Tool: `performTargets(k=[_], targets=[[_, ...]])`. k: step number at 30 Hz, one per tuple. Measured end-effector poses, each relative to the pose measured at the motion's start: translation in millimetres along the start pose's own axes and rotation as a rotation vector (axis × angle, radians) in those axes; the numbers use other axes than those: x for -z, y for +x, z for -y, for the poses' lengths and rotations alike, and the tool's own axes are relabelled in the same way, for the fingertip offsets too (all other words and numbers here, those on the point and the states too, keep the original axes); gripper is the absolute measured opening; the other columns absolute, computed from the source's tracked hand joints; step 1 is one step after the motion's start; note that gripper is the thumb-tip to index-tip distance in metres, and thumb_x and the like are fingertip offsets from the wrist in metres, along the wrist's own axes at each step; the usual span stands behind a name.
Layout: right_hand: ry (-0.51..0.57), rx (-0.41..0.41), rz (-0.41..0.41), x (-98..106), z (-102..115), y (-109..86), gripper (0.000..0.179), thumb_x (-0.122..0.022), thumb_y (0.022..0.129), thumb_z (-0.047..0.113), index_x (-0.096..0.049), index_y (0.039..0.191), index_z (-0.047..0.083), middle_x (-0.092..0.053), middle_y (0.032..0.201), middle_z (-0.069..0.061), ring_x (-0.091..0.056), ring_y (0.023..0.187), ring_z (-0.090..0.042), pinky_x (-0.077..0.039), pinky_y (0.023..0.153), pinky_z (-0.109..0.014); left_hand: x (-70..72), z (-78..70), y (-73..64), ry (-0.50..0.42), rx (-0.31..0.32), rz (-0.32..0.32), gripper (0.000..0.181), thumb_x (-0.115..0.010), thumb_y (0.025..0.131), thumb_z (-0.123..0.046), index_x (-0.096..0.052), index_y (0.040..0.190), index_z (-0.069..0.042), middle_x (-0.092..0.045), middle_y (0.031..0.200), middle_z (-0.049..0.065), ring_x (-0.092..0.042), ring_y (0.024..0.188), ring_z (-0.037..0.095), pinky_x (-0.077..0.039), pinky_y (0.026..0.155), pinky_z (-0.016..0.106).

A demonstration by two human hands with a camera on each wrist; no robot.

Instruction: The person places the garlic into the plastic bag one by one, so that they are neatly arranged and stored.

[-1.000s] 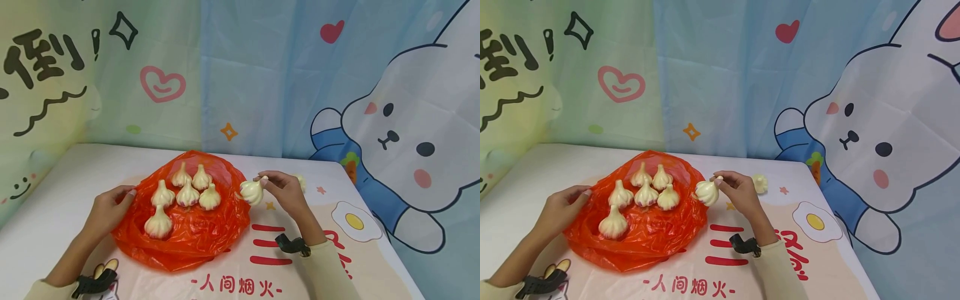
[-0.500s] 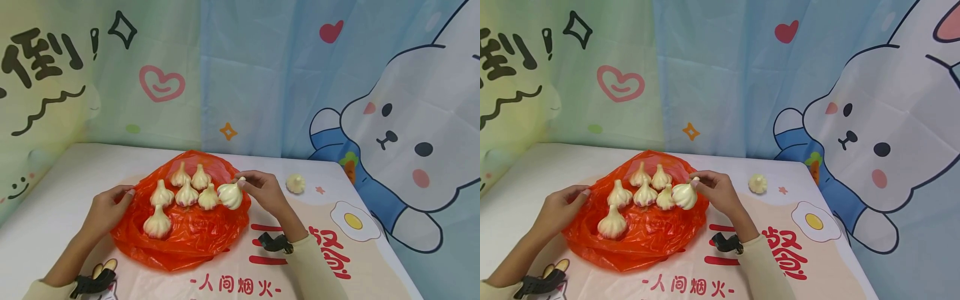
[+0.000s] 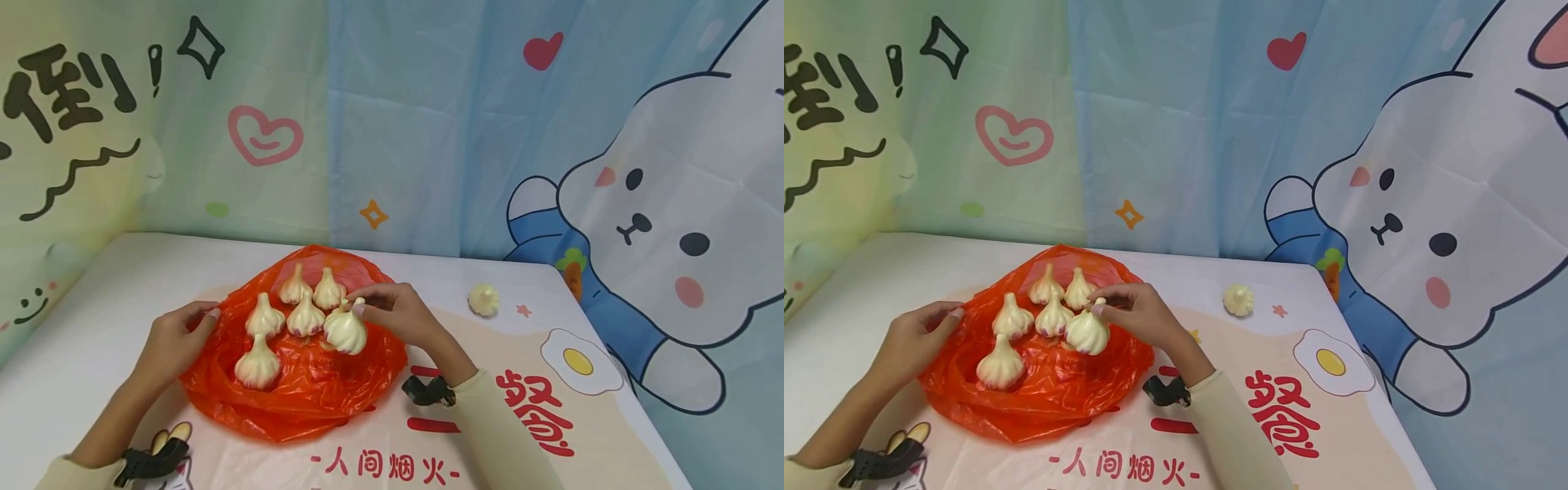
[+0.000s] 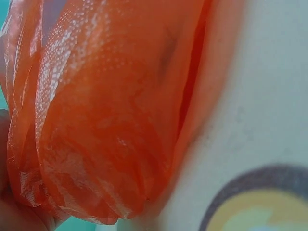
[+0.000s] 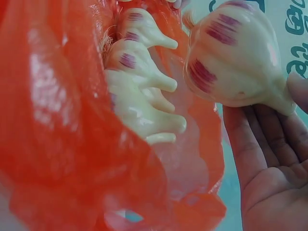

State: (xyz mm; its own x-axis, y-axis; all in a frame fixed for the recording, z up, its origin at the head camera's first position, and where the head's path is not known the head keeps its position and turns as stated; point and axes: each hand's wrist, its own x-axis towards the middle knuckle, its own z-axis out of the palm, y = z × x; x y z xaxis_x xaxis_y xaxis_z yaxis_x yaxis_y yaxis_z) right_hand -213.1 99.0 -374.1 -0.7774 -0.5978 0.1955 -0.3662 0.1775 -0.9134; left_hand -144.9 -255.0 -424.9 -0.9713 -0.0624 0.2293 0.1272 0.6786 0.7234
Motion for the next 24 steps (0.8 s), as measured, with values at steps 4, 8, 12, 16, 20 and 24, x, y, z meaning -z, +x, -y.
performTargets(k=[4,8,12,16,20,24], targets=[[0.031,-0.012,0.038,-6,1,7.9,0.025,-0.063,0.094,0.007,-0.067,0.116,-0.004,-0.069,0.108,-0.014,-0.066,0.099,-0.022,-0.055,0.087,-0.034,-0.2,0.6,0.2,-0.001,0.004,0.004,0.039,-0.05,0.102,-0.028,-0.062,0.122,0.003,-0.065,0.113,0.025,-0.063,0.093,0.036,-0.057,0.076,0.049],[0.023,-0.003,0.067,-14,2,16.0,0.024,-0.064,0.094,0.008,-0.068,0.115,-0.002,-0.069,0.108,-0.013,-0.066,0.098,-0.019,-0.055,0.086,-0.033,0.2,0.9,0.1,0.007,0.003,-0.002,0.038,-0.05,0.102,-0.027,-0.062,0.122,0.003,-0.065,0.112,0.024,-0.062,0.093,0.036,-0.057,0.076,0.05],[0.02,0.009,0.071,-24,0,23.5,0.023,-0.064,0.094,0.009,-0.069,0.115,0.0,-0.07,0.108,-0.01,-0.066,0.099,-0.015,-0.055,0.086,-0.031,-0.1,1.3,0.4,0.01,0.0,-0.009,0.038,-0.05,0.102,-0.027,-0.062,0.121,0.003,-0.065,0.111,0.024,-0.063,0.093,0.036,-0.056,0.076,0.051],[0.044,0.013,0.087,-33,-1,30.3,0.024,-0.062,0.094,0.004,-0.067,0.116,-0.006,-0.069,0.109,-0.014,-0.066,0.099,-0.015,-0.055,0.086,-0.031,-0.8,1.6,0.7,0.008,0.003,-0.006,0.038,-0.05,0.102,-0.028,-0.062,0.121,0.003,-0.065,0.111,0.024,-0.063,0.092,0.036,-0.057,0.076,0.05],[0.043,0.007,0.118,-41,-4,36.3,0.024,-0.061,0.094,0.002,-0.067,0.116,-0.006,-0.069,0.106,-0.016,-0.066,0.096,-0.016,-0.055,0.085,-0.032,-0.9,1.8,0.3,0.005,0.009,-0.001,0.038,-0.05,0.102,-0.027,-0.062,0.121,0.003,-0.065,0.111,0.024,-0.063,0.092,0.035,-0.057,0.075,0.049],[0.082,0.008,0.145,-47,-8,39.0,0.022,-0.062,0.095,0.004,-0.068,0.114,-0.004,-0.07,0.104,-0.012,-0.066,0.096,-0.012,-0.055,0.085,-0.03,-1.2,1.9,0.5,0.005,0.003,-0.004,0.038,-0.05,0.102,-0.027,-0.063,0.121,0.003,-0.066,0.11,0.024,-0.063,0.091,0.035,-0.057,0.075,0.049]])
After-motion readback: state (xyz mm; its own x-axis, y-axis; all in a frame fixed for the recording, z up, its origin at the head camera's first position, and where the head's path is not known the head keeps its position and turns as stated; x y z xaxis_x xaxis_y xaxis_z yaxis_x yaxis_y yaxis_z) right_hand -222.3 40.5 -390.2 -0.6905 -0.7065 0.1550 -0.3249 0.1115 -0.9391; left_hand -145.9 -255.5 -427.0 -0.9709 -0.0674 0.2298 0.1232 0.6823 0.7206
